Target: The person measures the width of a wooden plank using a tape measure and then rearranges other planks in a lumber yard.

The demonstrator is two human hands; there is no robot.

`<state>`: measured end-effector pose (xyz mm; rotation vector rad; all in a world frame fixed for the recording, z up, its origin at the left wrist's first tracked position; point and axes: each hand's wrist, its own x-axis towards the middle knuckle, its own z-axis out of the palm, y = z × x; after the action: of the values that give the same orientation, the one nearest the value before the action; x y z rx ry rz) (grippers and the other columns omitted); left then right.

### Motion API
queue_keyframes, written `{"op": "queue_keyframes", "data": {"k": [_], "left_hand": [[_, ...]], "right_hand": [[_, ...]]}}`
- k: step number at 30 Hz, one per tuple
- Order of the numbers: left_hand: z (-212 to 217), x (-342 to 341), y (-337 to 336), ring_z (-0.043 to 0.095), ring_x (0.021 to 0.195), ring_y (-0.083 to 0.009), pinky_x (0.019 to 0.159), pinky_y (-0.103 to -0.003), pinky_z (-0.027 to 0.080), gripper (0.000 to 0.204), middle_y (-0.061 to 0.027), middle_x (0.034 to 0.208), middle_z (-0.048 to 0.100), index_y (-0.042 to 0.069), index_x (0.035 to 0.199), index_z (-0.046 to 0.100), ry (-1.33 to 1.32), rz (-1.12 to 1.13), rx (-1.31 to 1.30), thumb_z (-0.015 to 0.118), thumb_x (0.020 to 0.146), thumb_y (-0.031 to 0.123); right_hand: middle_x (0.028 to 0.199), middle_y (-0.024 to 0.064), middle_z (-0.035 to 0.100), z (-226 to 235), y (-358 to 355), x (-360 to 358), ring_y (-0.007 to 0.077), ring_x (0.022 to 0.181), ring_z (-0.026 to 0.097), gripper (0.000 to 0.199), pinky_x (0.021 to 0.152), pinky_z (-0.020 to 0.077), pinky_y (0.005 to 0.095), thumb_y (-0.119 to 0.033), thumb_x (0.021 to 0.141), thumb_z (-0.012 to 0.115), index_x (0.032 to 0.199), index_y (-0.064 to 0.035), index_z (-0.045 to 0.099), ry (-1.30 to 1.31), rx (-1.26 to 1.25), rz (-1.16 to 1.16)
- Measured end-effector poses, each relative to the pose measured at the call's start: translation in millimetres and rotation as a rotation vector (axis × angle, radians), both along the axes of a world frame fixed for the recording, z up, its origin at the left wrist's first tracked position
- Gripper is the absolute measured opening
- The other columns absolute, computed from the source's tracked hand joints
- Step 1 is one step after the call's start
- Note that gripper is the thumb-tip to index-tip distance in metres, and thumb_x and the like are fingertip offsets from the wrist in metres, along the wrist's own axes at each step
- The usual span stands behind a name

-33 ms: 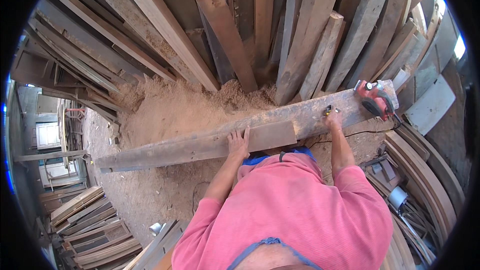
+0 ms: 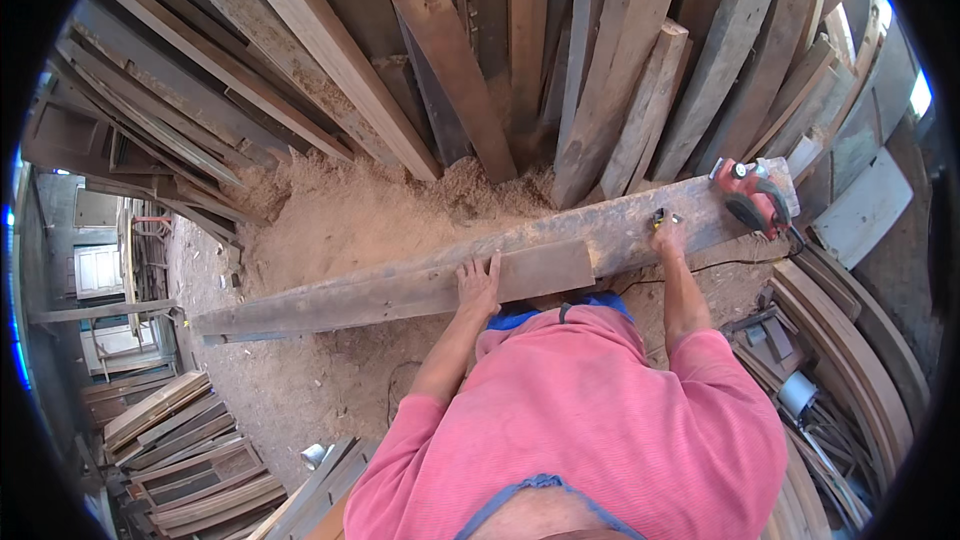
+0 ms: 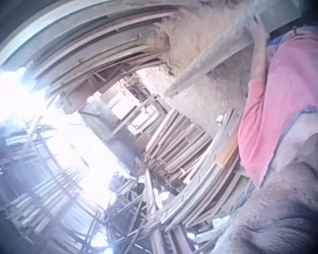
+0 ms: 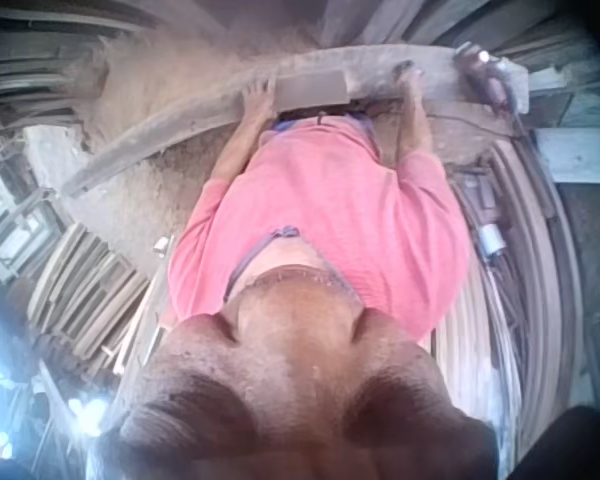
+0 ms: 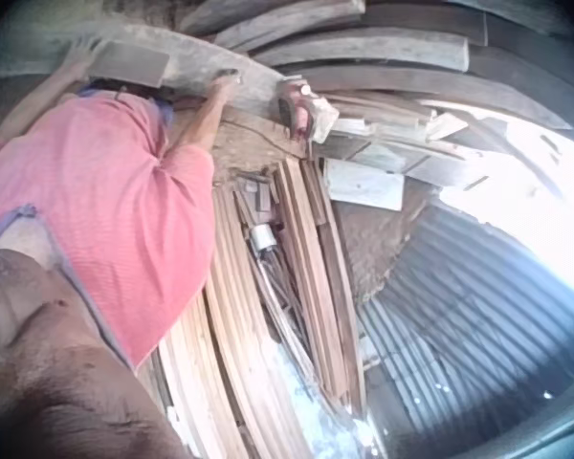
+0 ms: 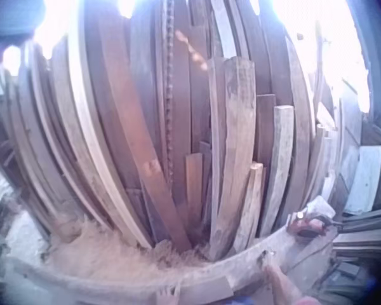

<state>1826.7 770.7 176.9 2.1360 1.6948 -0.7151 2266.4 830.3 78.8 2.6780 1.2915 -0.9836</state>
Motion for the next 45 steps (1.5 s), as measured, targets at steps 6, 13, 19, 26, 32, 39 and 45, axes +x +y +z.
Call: {"op": "queue_keyframes", "data": {"k": [6, 13, 19, 26, 32, 39, 45], "left_hand": [[-5.9, -7.6, 0.8, 0.035, 0.138, -0.0465, 0.114, -0.058, 0.025, 0.135, -0.0294, 0.143, 0.041, 0.015, 0.159, 0.013, 0.037, -0.051, -0.011, 0.095, 0.053, 0.033], [-9.2, -16.7, 10.7, 0.039, 0.134, -0.0402, 0.111, -0.057, 0.030, 0.133, -0.0221, 0.138, 0.043, 0.004, 0.153, 0.019, -0.054, -0.180, 0.001, 0.095, 0.050, 0.038], [9.8, -20.1, 42.1, 0.036, 0.139, -0.0438, 0.115, -0.054, 0.030, 0.132, -0.0279, 0.146, 0.039, -0.001, 0.154, 0.017, -0.133, -0.304, -0.165, 0.090, 0.053, 0.045], [-28.5, -41.8, 96.2, 0.041, 0.141, -0.0386, 0.116, -0.040, 0.034, 0.120, -0.0309, 0.149, 0.042, -0.007, 0.152, 0.026, -0.428, -0.520, -0.790, 0.084, 0.065, 0.051], [-4.5, -54.4, 116.1, 0.047, 0.138, -0.0330, 0.113, -0.037, 0.037, 0.088, -0.0253, 0.148, 0.047, -0.001, 0.151, 0.037, -0.489, -0.477, -0.668, 0.075, 0.083, 0.042], [-22.7, -90.7, 118.7, 0.054, 0.131, -0.0356, 0.109, -0.039, 0.041, 0.073, -0.0260, 0.141, 0.055, 0.001, 0.147, 0.043, -0.811, -0.266, -0.473, 0.068, 0.089, 0.037], [0.0, -79.7, 86.6, 0.060, 0.122, -0.0307, 0.101, -0.039, 0.047, 0.046, -0.0218, 0.127, 0.063, 0.001, 0.127, 0.054, -0.934, -0.107, -0.361, 0.070, 0.089, 0.021]], "right_hand": [[0.130, 0.0260, 0.055, 6.5, -9.7, -8.3, 0.0467, 0.120, 0.056, 0.067, 0.099, 0.0501, 0.0478, -0.040, 0.078, 0.077, 0.136, -0.0168, 0.053, -0.031, 0.125, -0.035], [0.088, -0.0012, 0.056, 21.3, -66.2, -48.7, 0.0122, 0.071, 0.050, 0.051, 0.060, 0.0460, 0.0322, -0.020, 0.081, 0.073, 0.131, -0.0217, 0.059, 0.860, 0.161, -0.608], [0.085, -0.0012, 0.059, 54.0, -137.6, -86.0, 0.0121, 0.068, 0.053, 0.033, 0.056, 0.0441, 0.0306, -0.034, 0.088, 0.068, 0.117, -0.0214, 0.062, 1.094, 0.266, -0.822], [0.087, 0.0042, 0.068, 109.0, -185.9, -157.9, 0.0128, 0.065, 0.060, 0.051, 0.055, 0.0437, 0.0297, -0.064, 0.094, 0.056, 0.101, -0.0138, 0.064, 1.345, 0.564, -1.053], [0.093, 0.0024, 0.068, 88.8, -197.4, -196.6, 0.0114, 0.079, 0.061, 0.035, 0.069, 0.0499, 0.0291, -0.041, 0.095, 0.063, 0.109, -0.0089, 0.066, 1.123, 0.709, -0.838], [0.124, 0.0216, 0.063, 143.4, -147.2, -266.3, 0.0296, 0.115, 0.062, 0.064, 0.100, 0.0477, 0.0373, -0.033, 0.087, 0.069, 0.136, 0.0044, 0.051, 0.676, 0.524, -0.301], [0.120, 0.0255, 0.063, 148.5, -110.0, -316.4, 0.0370, 0.113, 0.063, 0.073, 0.098, 0.0490, 0.0423, -0.037, 0.081, 0.071, 0.137, 0.0048, 0.048, 0.587, 0.467, 0.066]]}}
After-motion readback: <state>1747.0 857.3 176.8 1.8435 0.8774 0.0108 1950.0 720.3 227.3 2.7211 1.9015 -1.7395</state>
